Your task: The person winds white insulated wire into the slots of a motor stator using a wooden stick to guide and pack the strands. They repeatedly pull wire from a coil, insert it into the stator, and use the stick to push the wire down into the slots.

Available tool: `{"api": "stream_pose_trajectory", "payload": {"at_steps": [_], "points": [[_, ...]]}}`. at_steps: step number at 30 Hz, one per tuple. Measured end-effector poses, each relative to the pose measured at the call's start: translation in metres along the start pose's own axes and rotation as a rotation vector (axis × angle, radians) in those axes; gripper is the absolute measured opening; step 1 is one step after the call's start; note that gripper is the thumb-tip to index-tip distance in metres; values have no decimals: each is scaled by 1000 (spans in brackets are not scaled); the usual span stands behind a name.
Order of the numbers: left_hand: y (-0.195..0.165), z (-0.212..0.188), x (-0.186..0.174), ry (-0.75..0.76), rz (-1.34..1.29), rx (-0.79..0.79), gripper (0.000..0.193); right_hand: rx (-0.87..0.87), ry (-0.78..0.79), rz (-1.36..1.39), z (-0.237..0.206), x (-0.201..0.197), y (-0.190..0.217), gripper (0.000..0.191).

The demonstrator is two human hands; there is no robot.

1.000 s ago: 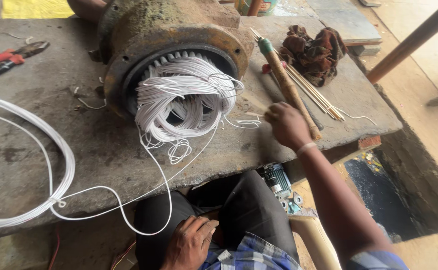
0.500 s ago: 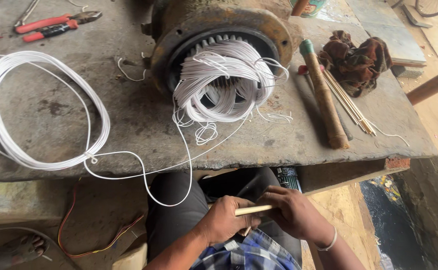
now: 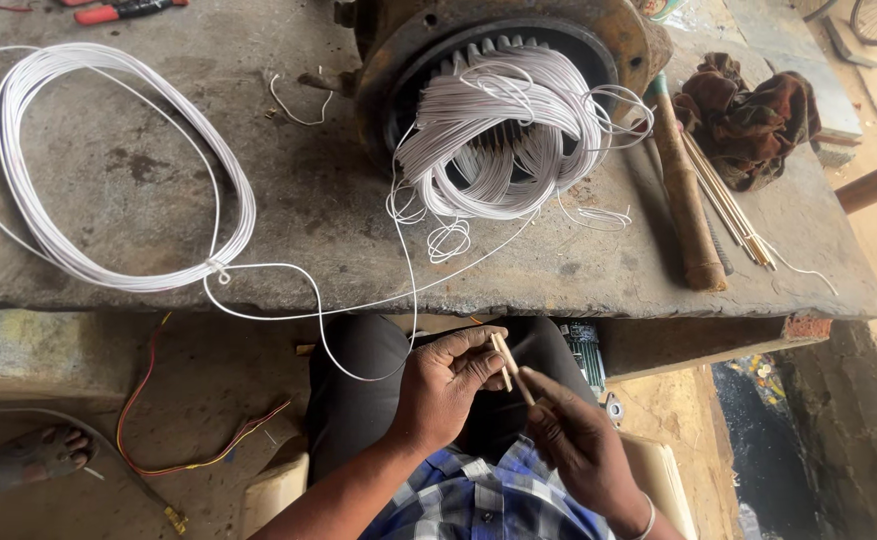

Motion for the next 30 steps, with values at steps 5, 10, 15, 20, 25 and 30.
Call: {"api": "stream_pose_trajectory", "payload": {"at_steps": [5,10,15,20,25,30], "points": [[-3,-1,0,-18,36,18,30,60,79,2,-3,9,5,55],[-16,-6,9,-36,153,82,27,-267,59,-99,0,7,49,51],[-41,-5,26,-54,262,187,23,-397,-185,-458,8,-4,75,49],[-71,9,45,-86,346,479,19,-518,-211,-180,18,-11,89,47],[-92,42,58,8,652,591,33,-360,-276,-160,43,-45,85,41],[-100,130,73,98,1489,550,76,-285,-334,-148,62,-81,81,40]]}}
Point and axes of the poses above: each hand's wrist, its own z-axis towards the middle knuckle, its own x-axis out of the palm, y = z × x, the point moved 7 cm from there along z, towards the middle knuckle, and after that the axes turned 5 degrees about -z, right-handed, at the moved point
